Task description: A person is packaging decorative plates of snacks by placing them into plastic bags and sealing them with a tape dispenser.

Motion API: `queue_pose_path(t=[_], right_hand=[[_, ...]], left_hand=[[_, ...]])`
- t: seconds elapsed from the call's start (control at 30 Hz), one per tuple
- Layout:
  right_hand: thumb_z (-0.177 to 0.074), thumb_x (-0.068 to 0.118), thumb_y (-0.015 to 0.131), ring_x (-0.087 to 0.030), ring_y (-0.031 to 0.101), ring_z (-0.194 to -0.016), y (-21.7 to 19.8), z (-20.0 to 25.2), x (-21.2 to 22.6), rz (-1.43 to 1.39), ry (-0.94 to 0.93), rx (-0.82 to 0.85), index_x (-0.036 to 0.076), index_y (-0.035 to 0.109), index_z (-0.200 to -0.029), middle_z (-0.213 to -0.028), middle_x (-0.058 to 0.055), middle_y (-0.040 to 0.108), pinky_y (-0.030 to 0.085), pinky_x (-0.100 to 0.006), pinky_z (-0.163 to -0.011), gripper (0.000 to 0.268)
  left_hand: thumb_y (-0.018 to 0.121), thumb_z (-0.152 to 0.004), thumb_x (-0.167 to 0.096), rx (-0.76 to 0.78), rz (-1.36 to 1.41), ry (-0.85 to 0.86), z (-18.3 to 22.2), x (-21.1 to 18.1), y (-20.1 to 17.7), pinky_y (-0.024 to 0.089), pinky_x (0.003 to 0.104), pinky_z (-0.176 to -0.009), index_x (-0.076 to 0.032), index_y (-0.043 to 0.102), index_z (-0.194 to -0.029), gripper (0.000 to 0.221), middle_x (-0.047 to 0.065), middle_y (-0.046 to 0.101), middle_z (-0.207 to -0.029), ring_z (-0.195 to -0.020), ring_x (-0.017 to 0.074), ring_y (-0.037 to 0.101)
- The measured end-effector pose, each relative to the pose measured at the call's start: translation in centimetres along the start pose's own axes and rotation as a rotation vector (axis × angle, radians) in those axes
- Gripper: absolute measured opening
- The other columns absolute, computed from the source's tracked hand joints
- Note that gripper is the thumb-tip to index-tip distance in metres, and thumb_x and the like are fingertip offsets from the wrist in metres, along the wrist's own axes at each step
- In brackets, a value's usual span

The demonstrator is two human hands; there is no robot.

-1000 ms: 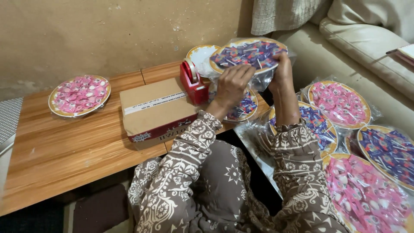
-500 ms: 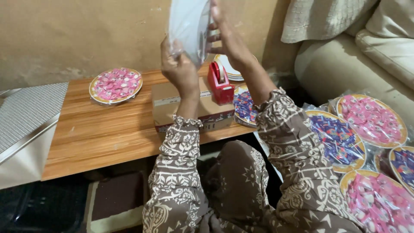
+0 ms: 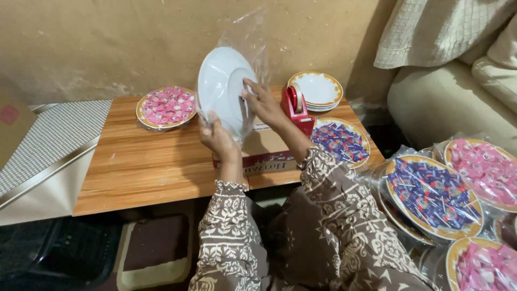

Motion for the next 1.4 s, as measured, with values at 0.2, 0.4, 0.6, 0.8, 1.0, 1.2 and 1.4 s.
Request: queue_pose_path(t=[0.2, 0.4, 0.6, 0.8, 1.0, 1.2, 1.4], right_hand=[[-0.095, 0.03, 0.075, -0.054, 0.051, -0.127, -4.6, -1.0, -0.9, 0.345, -0.177, -0.28, 0.003, 0.06, -0.14, -0.134, -0.035, 0.058, 0.036, -0.058, -0.113, 0.054], [-0.084, 0.037, 0.087, -0.017, 0.062, -0.082, -2.2, 4.1, -5.1, -0.504, 0.351, -0.785, 0.004, 0.047, -0.121, -0.108, -0.01, 0.046, 0.045, -0.017, -0.057, 0.063], [-0.081, 0.052, 0.085, -0.04, 0.056, -0.127, -0.6, 3.4, -3.7, -1.278, 0.501, -0.216, 0.007, 0.055, -0.144, -0.139, -0.022, 0.054, 0.048, -0.049, -0.107, 0.083], [-0.105, 0.034, 0.059, -0.032, 0.06, -0.129, -1.9, 3.4, -4.6, -0.957, 0.467, -0.294, 0.027, 0.05, -0.15, -0.146, -0.016, 0.055, 0.051, -0.052, -0.106, 0.046], [-0.095, 0.038, 0.065, -0.039, 0.046, -0.138, -3.3, 5.8, -2.4, -0.863, 0.547, -0.347, 0.022, 0.05, -0.147, -0.153, -0.019, 0.044, 0.038, -0.062, -0.114, 0.057], [-0.09, 0.025, 0.069, -0.048, 0.033, -0.143, -0.9, 9.4, -2.0, -0.812, 0.595, -0.283, 0.02, 0.044, -0.152, -0.16, -0.024, 0.021, 0.031, -0.065, -0.113, 0.066], [-0.096, 0.005, 0.055, -0.05, 0.032, -0.144, -0.3, 10.9, 3.4, -0.717, 0.553, -0.275, 0.016, 0.026, -0.161, -0.158, -0.029, 0.019, 0.035, -0.064, -0.114, 0.072]], left_hand=[[0.072, -0.096, -0.01, 0.016, 0.265, -0.414, -3.2, 0.9, -2.6, 0.045, 0.038, -0.104, -0.003, 0.064, -0.132, 0.037, 0.012, 0.068, -0.124, -0.109, 0.018, 0.061], [0.066, -0.101, -0.023, 0.183, 0.516, -0.803, -10.6, 7.3, -6.9, 0.046, 0.048, -0.109, -0.005, 0.06, -0.131, 0.035, 0.017, 0.065, -0.13, -0.121, 0.0316, 0.062], [0.076, -0.093, -0.028, 0.291, 0.309, -1.01, -16.1, 13.0, -8.5, 0.052, 0.06, -0.103, -0.01, 0.068, -0.122, 0.035, 0.016, 0.071, -0.119, -0.114, 0.0334, 0.068], [0.066, -0.1, -0.017, 0.437, -0.014, -0.881, -19.9, 18.7, -5.7, 0.054, 0.057, -0.097, -0.005, 0.067, -0.125, 0.028, 0.017, 0.071, -0.117, -0.107, 0.0316, 0.07], [0.06, -0.085, -0.042, 0.769, -1.08, -0.201, -18.2, 20.1, -0.3, 0.052, 0.039, -0.101, -0.038, 0.072, -0.119, 0.036, -0.004, 0.071, -0.123, -0.12, 0.0242, 0.064], [0.045, -0.101, -0.042, 0.949, -1.09, -0.148, -22.1, 30.1, 4.4, 0.037, 0.05, -0.117, -0.024, 0.05, -0.151, 0.053, 0.01, 0.055, -0.149, -0.141, 0.0287, 0.047], [0.046, -0.104, -0.035, 1.138, -0.962, -0.122, -14.6, 15.9, 4.2, 0.039, 0.054, -0.114, -0.017, 0.048, -0.153, 0.053, 0.022, 0.054, -0.148, -0.141, 0.0396, 0.046]])
Point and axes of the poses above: each hand's wrist, its own z-axis away from the middle knuckle, its own y-axis out of the palm, x = y × z, the point moved 3 cm from there along -z, towards the middle knuckle
